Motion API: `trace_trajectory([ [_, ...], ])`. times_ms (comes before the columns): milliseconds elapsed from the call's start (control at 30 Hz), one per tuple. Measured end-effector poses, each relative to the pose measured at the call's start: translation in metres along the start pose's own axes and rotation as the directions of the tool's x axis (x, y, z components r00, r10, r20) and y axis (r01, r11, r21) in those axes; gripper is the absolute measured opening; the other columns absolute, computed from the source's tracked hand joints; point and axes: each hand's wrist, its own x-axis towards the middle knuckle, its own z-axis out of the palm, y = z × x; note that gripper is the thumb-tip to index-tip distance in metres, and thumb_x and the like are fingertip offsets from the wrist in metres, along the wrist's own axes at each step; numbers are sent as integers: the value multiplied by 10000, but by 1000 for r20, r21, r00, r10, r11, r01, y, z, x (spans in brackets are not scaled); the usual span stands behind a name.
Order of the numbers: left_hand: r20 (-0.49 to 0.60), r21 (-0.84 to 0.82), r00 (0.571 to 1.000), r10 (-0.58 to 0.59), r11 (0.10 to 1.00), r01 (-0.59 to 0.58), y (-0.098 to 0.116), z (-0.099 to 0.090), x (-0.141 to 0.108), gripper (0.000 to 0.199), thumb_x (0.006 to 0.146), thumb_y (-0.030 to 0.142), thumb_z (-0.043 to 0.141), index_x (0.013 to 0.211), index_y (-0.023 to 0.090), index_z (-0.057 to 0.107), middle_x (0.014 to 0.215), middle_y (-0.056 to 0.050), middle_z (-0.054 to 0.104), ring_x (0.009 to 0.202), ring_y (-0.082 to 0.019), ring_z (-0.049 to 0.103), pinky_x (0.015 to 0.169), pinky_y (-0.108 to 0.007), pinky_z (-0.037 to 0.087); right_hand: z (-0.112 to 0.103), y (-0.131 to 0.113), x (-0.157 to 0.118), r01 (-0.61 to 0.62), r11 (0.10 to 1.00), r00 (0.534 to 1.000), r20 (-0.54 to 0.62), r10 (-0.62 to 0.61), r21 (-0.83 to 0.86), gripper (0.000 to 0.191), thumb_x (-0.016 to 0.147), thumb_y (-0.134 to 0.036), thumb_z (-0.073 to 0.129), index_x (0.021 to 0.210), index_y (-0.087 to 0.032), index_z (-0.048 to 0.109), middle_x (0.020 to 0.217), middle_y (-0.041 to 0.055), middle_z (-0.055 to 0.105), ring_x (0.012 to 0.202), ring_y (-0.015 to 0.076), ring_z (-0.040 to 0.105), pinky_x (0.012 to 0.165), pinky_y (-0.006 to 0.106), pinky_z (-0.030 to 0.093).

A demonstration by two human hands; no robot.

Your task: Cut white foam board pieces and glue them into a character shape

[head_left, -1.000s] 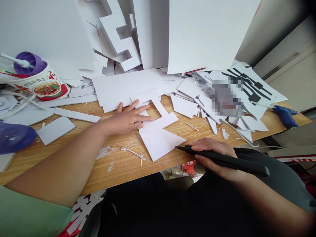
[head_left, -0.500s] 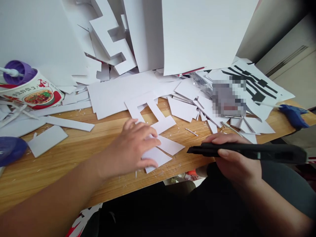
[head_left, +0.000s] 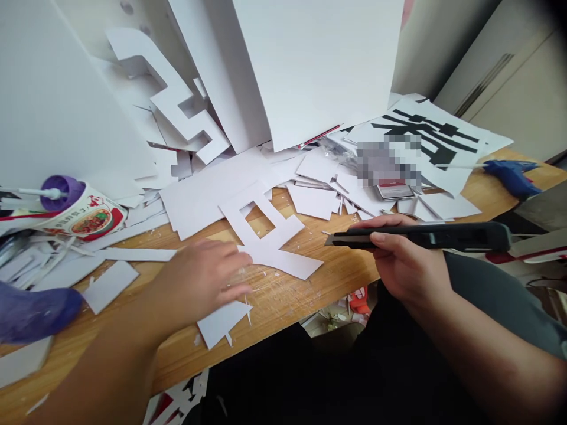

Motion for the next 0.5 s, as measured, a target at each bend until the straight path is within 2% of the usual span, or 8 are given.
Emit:
trace_trajectory([
  [67,-42,91,999,3,996,1,-1,-1,8,206,912,362,541,1034,261,672,979,-51,673,896,-237,598,766,-357,436,0,0,0,-11,1000,1000,1,11,19,138,696,-129,659,782,-218,720,809,34,742,812,238,698,867,472,550],
  [167,17,147,999,48,988,-50,4,6,25,344,881,392,609,1191,241,611,1156,-87,639,1017,-283,568,832,-404,437,2,-1,-1,-17,999,1000,7,16,34,122,710,-134,656,779,-216,714,828,36,745,796,219,694,852,449,556],
  [233,57,143,998,36,989,-43,7,11,32,420,844,401,663,1224,237,590,1172,-98,628,1024,-293,566,830,-411,441,1,-3,-2,-1,999,1000,9,1,34,123,707,-136,658,779,-218,716,824,33,743,803,218,691,871,455,546],
  [333,50,135,999,21,990,-27,3,14,35,385,855,360,656,1209,225,589,1140,-96,632,1005,-273,576,830,-397,438,-2,-9,-2,22,999,1000,8,-22,26,129,694,-146,662,782,-218,721,809,34,739,820,239,692,913,494,521],
  [400,45,135,998,31,990,-37,-1,13,36,353,862,343,645,1192,231,586,1135,-87,633,1003,-258,583,851,-397,424,-5,-13,-2,28,999,1000,7,-28,44,128,685,-153,666,778,-222,721,807,34,739,827,252,696,919,509,517],
  [500,24,117,999,43,992,-45,-4,7,41,419,809,404,687,1176,242,565,1127,-72,639,1047,-259,578,922,-421,370,-10,-19,-1,18,995,1000,11,-20,95,119,675,-165,683,774,-223,717,813,40,743,829,258,702,899,496,530],
])
